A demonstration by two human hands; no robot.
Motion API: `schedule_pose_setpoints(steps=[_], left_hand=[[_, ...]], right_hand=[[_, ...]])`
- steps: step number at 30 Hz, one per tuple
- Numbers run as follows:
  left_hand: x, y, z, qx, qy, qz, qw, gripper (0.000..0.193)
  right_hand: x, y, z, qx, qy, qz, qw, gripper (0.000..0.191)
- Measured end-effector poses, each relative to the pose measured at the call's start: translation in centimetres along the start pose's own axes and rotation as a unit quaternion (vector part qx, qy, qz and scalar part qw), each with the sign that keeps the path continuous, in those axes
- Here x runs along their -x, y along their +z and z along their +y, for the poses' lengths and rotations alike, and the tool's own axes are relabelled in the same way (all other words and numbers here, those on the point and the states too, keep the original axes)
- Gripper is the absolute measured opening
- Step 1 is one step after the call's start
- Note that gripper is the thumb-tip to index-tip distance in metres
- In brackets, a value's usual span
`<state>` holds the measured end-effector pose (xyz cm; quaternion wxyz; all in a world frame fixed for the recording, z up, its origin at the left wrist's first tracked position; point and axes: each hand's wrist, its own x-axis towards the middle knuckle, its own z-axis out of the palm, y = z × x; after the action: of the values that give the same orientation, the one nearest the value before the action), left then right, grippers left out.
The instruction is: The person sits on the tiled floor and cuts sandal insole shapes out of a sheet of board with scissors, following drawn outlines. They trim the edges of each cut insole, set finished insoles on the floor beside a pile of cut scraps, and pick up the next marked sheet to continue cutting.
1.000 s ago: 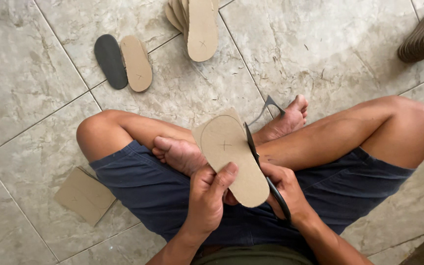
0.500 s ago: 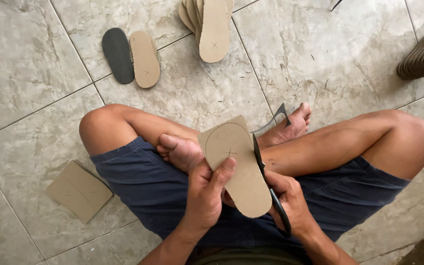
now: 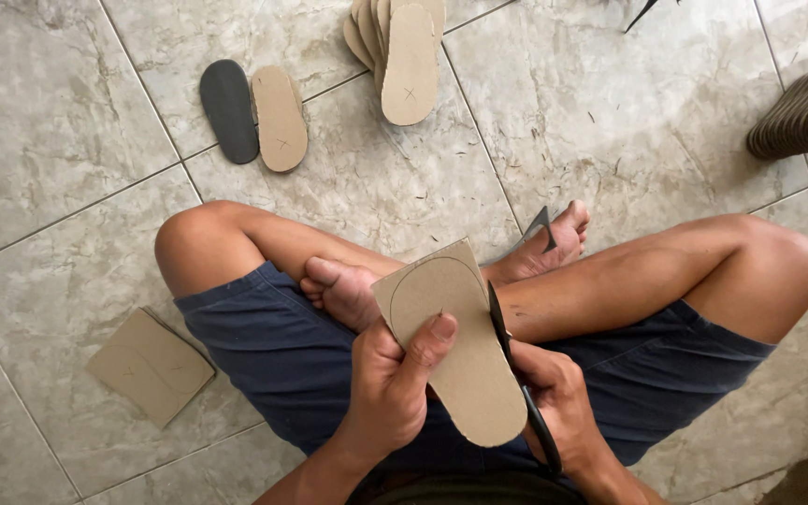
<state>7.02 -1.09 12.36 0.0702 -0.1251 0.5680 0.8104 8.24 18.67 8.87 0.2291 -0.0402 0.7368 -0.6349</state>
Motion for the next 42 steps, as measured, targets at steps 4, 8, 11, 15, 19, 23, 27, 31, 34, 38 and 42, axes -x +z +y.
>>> schedule_pose_setpoints(steps=[4, 8, 11, 15, 19, 23, 27, 31, 34, 38, 42], left_hand=[[0.4, 0.3, 0.0, 0.011, 0.004, 0.007, 1.0, 0.03], [0.5, 0.1, 0.3, 0.03, -0.01, -0.014, 0.999, 0.031], [0.5, 0.0, 0.6, 0.021, -0.006, -0.02, 1.0, 0.031], [0.5, -0.1, 1.1, 0.015, -0.007, -0.027, 1.0, 0.03], [0.9, 0.0, 1.6, 0.021, -0.06, -0.037, 0.997, 0.029], [1.1, 0.1, 1.8, 0.012, -0.042, -0.049, 0.998, 0.029], [1.3, 0.0, 1.8, 0.031, -0.079, -0.05, 0.995, 0.029], [1.1, -0.4, 1.6, 0.012, -0.075, -0.04, 0.996, 0.028], [1.3, -0.6, 1.7, 0.04, -0.067, -0.055, 0.995, 0.028], [1.7, -0.6, 1.8, 0.025, -0.082, -0.074, 0.994, 0.028], [1.5, -0.9, 1.9, 0.027, -0.091, -0.079, 0.992, 0.028]], right_hand=[[0.1, 0.3, -0.5, -0.014, -0.027, 0.022, 0.999, 0.032], [0.3, 0.5, -0.7, -0.03, -0.071, 0.045, 0.996, 0.037], [0.5, 0.4, -0.6, 0.02, -0.071, 0.05, 0.996, 0.033], [0.6, 0.4, -0.7, 0.034, -0.038, 0.054, 0.997, 0.031], [0.5, 0.5, -1.1, -0.082, -0.022, 0.032, 0.996, 0.042], [0.5, 0.4, -1.0, -0.114, -0.043, 0.015, 0.992, 0.052], [1.0, 0.5, -0.3, -0.038, -0.046, 0.046, 0.997, 0.044], [1.2, 0.4, 0.0, 0.01, -0.042, 0.053, 0.998, 0.034], [1.0, 0.1, -0.5, 0.032, -0.053, 0.04, 0.997, 0.033], [0.8, 0.3, -1.3, -0.061, -0.022, 0.035, 0.997, 0.04], [1.0, 0.4, -1.3, 0.003, -0.042, 0.038, 0.998, 0.031]])
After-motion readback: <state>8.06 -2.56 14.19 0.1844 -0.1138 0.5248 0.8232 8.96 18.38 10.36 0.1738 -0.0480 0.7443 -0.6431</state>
